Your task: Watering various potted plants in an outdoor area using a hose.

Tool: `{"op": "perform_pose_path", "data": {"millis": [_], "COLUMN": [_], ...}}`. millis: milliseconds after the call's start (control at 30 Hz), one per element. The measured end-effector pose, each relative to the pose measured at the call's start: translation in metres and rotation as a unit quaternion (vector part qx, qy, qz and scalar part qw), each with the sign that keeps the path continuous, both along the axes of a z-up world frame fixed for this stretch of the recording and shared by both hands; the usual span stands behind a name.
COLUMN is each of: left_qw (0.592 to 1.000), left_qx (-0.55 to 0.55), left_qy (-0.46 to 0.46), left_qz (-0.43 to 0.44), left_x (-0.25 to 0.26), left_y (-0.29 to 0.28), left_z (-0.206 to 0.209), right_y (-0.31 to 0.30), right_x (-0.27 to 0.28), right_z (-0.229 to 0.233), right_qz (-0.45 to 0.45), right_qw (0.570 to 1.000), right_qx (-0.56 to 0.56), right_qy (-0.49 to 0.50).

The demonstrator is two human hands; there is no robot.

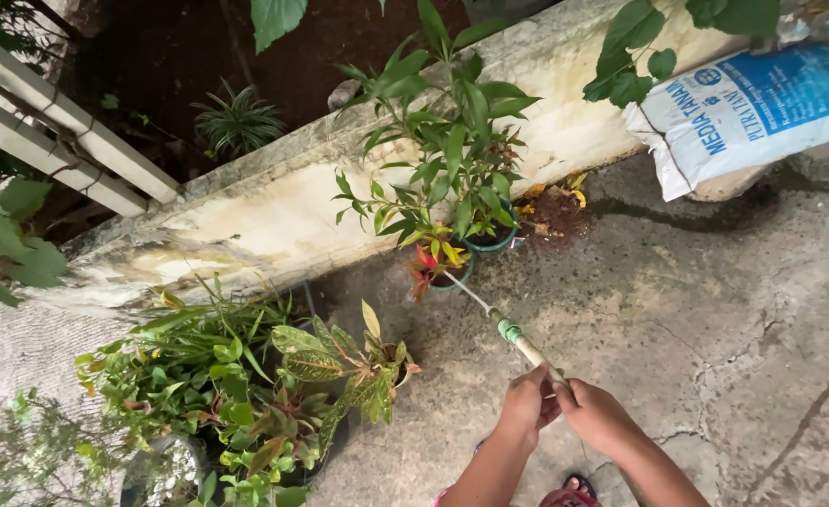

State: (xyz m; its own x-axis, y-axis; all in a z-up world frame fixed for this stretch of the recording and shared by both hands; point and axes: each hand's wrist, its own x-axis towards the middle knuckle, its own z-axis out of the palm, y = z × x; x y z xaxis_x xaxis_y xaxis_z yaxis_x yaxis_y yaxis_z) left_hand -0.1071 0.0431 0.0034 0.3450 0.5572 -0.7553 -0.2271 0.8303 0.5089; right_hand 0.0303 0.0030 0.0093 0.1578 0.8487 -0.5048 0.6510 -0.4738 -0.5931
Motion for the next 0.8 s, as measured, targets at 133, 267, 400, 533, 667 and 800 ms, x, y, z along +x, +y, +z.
{"op": "perform_pose_path", "data": {"millis": [133, 267, 400, 533, 667, 800], "left_qw": [1.0, 1.0, 0.999, 0.999, 0.999, 0.999], "left_qx": [0.008, 0.01, 0.006, 0.008, -0.006, 0.005], "left_qy": [0.004, 0.0, 0.003, 0.016, 0.002, 0.005], "left_qz": [-0.009, -0.026, -0.043, -0.051, -0.049, -0.052], "left_x": [-0.007, -0.009, -0.01, -0.009, -0.008, -0.007], "left_y": [0.004, 0.008, 0.01, 0.012, 0.012, 0.014], "left_z": [0.005, -0.001, 0.003, 0.003, 0.0, 0.001], "right_y": [0.001, 0.002, 0.003, 0.001, 0.0, 0.0], "right_x": [-0.01, -0.013, -0.016, -0.013, -0.014, -0.014], "right_z": [0.007, 0.011, 0.019, -0.001, 0.0, 0.003], "right_qz": [-0.014, -0.014, -0.028, -0.04, -0.047, -0.053], "right_qw": [1.0, 1.0, 1.0, 0.999, 0.999, 0.998], "right_qx": [-0.003, -0.002, -0.01, 0.028, 0.017, 0.018], "right_qy": [-0.005, -0.008, -0.006, -0.003, -0.008, -0.003]}}
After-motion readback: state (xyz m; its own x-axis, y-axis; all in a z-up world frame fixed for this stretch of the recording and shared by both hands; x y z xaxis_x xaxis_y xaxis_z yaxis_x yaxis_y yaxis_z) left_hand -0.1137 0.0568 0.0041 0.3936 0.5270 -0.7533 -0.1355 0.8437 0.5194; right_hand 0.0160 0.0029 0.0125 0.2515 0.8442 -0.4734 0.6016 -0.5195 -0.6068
